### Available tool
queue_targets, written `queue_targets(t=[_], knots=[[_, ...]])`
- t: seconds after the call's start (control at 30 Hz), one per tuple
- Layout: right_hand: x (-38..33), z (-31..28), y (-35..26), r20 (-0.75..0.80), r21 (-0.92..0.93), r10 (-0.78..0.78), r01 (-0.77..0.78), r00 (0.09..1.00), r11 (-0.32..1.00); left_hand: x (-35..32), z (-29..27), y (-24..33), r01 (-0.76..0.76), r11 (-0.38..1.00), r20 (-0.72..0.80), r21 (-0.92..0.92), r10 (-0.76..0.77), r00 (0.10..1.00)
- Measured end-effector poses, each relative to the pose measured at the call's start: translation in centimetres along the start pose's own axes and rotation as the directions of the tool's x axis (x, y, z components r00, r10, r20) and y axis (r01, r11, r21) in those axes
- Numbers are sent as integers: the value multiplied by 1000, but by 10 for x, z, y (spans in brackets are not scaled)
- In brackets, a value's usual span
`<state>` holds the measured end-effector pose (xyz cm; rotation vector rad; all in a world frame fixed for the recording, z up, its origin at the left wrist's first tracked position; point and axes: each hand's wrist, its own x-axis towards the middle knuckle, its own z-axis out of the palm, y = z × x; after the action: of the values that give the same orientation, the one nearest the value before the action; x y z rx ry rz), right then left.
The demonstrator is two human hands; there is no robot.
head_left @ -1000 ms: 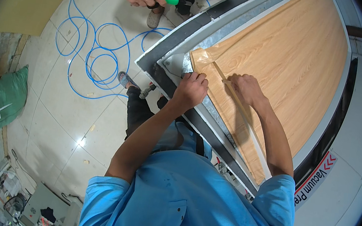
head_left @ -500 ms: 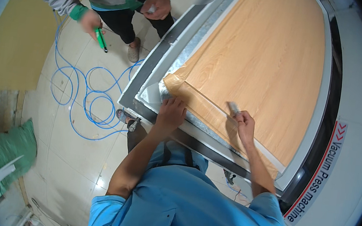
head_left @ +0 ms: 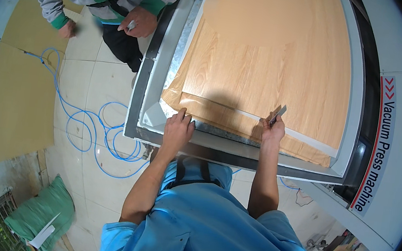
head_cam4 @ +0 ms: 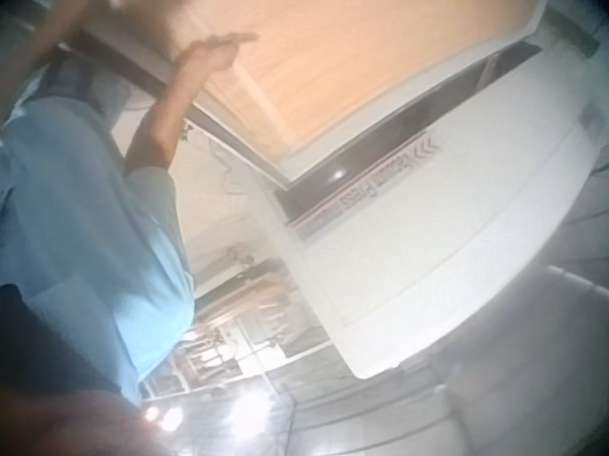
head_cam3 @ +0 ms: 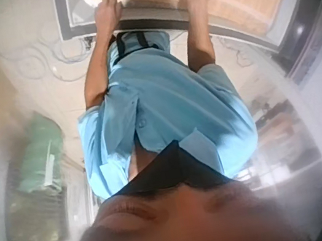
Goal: The person applies a thin veneer strip to the edge of a large wooden panel on a vacuum press machine. They use a small tool to press the veneer into place and smooth it along the edge.
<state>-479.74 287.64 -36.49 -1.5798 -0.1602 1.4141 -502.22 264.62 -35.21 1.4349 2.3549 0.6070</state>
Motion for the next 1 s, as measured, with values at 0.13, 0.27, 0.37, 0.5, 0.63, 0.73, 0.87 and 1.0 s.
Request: queue_targets(t=[0.13,0.27,0.37,0.5,0.63,0.73,0.87,1.0], knots=[[-14,16,1,-34,23,85,-84,996,996,-2,-7,-1,-12,1000,8,-25,12,1000],[-24,23,14,-9,-42,83,-83,997,996,-11,-27,-5,-57,994,41,-91,61,997],[-34,27,37,48,-10,86,-86,995,996,-23,-49,-10,-186,967,-128,-176,164,978],[-64,47,66,83,16,108,-110,991,994,-36,-85,-29,-163,957,-205,-241,114,972],[-127,68,97,323,-19,99,-99,941,995,-51,-128,-80,-143,959,-292,-245,68,954],[-197,90,142,510,-113,-20,89,860,990,-72,-160,-140,-87,955,-345,-283,-17,938],[-313,115,239,730,-256,-78,378,679,890,-118,-197,-246,56,905,-370,-422,-228,901],[-411,138,325,733,-460,234,212,638,862,-171,-234,-355,329,797,-217,-507,-487,846]])
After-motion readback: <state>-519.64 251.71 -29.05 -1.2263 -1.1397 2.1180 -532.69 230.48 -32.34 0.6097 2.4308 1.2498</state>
